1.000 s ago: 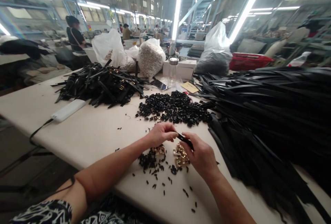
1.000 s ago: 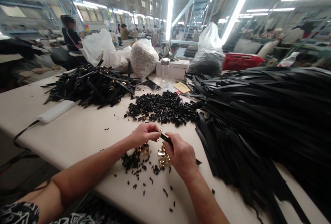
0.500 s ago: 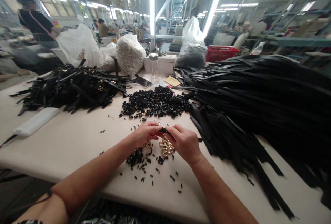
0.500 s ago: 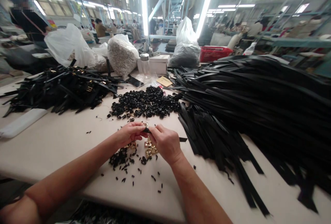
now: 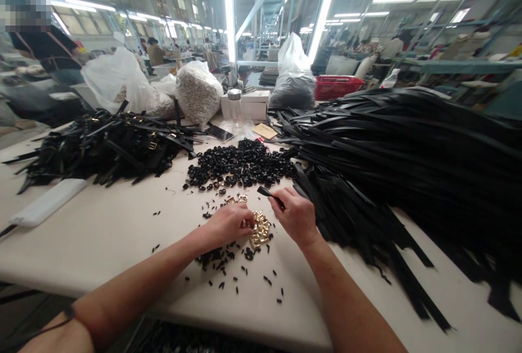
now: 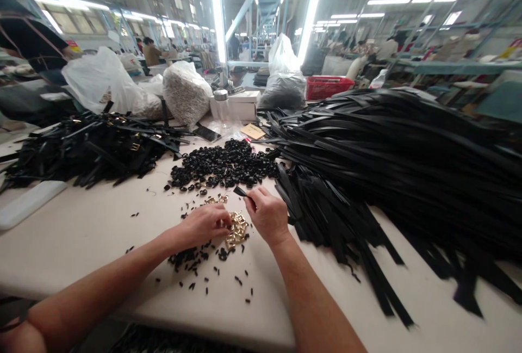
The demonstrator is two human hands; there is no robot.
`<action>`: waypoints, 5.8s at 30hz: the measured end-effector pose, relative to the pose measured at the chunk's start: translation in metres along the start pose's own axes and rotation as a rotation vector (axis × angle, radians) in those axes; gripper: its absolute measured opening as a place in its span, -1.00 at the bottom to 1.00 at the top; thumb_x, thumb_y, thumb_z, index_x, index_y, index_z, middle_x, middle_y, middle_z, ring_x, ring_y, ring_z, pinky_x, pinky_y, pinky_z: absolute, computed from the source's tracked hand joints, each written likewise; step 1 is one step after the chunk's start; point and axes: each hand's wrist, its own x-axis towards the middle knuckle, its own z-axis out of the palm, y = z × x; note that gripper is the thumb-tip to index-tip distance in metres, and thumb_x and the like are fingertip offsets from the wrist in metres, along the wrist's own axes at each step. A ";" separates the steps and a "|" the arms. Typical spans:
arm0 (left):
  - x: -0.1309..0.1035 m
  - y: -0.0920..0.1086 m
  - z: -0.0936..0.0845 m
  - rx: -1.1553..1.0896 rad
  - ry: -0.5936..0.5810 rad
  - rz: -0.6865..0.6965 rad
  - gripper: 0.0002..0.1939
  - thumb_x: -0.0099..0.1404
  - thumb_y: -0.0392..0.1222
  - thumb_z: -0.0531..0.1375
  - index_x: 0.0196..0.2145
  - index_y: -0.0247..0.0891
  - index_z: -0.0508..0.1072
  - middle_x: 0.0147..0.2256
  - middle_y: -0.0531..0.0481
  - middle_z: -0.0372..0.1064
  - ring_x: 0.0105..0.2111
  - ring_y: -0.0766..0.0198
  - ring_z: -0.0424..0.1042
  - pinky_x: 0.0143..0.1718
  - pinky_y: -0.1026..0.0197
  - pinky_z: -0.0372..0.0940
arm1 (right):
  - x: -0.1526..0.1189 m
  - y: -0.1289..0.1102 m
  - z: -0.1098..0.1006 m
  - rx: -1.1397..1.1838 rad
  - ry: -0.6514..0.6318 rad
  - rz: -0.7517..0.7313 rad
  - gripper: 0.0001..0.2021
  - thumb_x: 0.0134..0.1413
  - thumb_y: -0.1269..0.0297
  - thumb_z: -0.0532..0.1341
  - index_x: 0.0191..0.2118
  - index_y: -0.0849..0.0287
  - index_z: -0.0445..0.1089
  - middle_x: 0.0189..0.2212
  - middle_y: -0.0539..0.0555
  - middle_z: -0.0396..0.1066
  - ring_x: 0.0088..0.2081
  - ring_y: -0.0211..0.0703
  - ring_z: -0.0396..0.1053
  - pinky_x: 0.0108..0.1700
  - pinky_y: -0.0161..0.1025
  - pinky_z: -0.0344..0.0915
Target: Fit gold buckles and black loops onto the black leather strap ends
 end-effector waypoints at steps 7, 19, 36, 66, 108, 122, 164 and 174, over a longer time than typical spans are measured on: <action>0.005 -0.004 0.012 0.127 0.100 0.002 -0.87 0.18 -0.34 0.14 -0.45 -0.27 0.50 -0.42 -0.06 0.40 -0.41 0.24 0.35 -0.33 0.24 0.24 | -0.001 -0.001 0.003 0.013 -0.040 0.003 -0.88 0.20 0.29 0.15 -0.33 0.11 0.42 -0.40 0.01 0.43 -0.36 -0.21 0.38 -0.35 -0.32 0.11; 0.008 -0.026 -0.008 -0.612 0.367 -0.226 -0.68 0.23 -0.12 0.18 -0.07 -0.28 0.42 -0.44 0.02 0.44 -0.49 0.33 0.36 -0.42 0.28 0.28 | -0.003 -0.002 0.007 0.043 -0.058 0.012 -0.88 0.19 0.31 0.15 -0.36 0.12 0.40 -0.43 0.01 0.42 -0.39 -0.21 0.37 -0.35 -0.32 0.13; 0.012 -0.016 -0.009 -1.063 0.430 -0.272 -0.63 0.17 -0.03 0.26 -0.17 -0.34 0.40 -0.49 0.06 0.36 -0.50 0.36 0.35 -0.41 0.28 0.29 | -0.007 -0.022 0.008 0.354 -0.061 -0.013 -0.88 0.20 0.32 0.13 -0.33 0.14 0.39 -0.46 0.03 0.35 -0.39 -0.18 0.33 -0.31 -0.30 0.20; 0.012 -0.001 0.005 -1.489 0.315 -0.356 -0.76 0.00 -0.29 0.39 -0.32 -0.30 0.52 -0.41 0.03 0.42 -0.48 0.46 0.33 -0.45 0.44 0.22 | -0.009 -0.026 0.012 0.381 -0.024 -0.008 -0.90 0.20 0.32 0.14 -0.31 0.15 0.39 -0.45 0.03 0.36 -0.39 -0.20 0.34 -0.31 -0.31 0.20; 0.013 0.007 0.016 -1.675 0.227 -0.492 -0.68 -0.07 -0.22 0.45 -0.46 -0.35 0.40 -0.53 0.10 0.31 -0.62 0.55 0.25 -0.64 0.53 0.12 | -0.009 -0.028 0.004 0.285 -0.218 -0.093 -0.75 0.20 0.25 0.16 -0.51 0.15 0.29 -0.58 -0.05 0.31 -0.54 -0.30 0.21 -0.45 -0.33 0.00; 0.008 0.001 0.013 -1.508 0.307 -0.460 -0.75 -0.01 -0.16 0.40 -0.44 -0.32 0.44 -0.55 0.06 0.38 -0.63 0.47 0.29 -0.57 0.41 0.15 | -0.006 -0.031 0.002 0.333 -0.268 0.009 -0.81 0.17 0.28 0.12 -0.47 0.14 0.33 -0.56 -0.04 0.36 -0.53 -0.29 0.26 -0.44 -0.36 0.06; 0.011 0.001 0.014 -1.296 0.396 -0.367 -0.72 0.01 -0.16 0.35 -0.46 -0.30 0.32 -0.61 0.12 0.31 -0.60 0.40 0.27 -0.53 0.33 0.19 | -0.011 -0.033 0.013 0.536 -0.218 0.223 -0.77 0.12 0.22 0.17 -0.52 0.16 0.31 -0.62 -0.05 0.30 -0.58 -0.30 0.20 -0.52 -0.38 0.11; 0.004 0.004 0.014 -1.113 0.390 -0.232 -0.83 0.18 -0.17 0.23 -0.33 -0.32 0.36 -0.49 0.02 0.39 -0.48 0.32 0.38 -0.41 0.27 0.30 | -0.010 -0.032 0.013 0.482 -0.181 0.296 -0.70 0.11 0.20 0.15 -0.59 0.16 0.18 -0.67 -0.10 0.15 -0.59 -0.33 0.10 -0.53 -0.37 0.01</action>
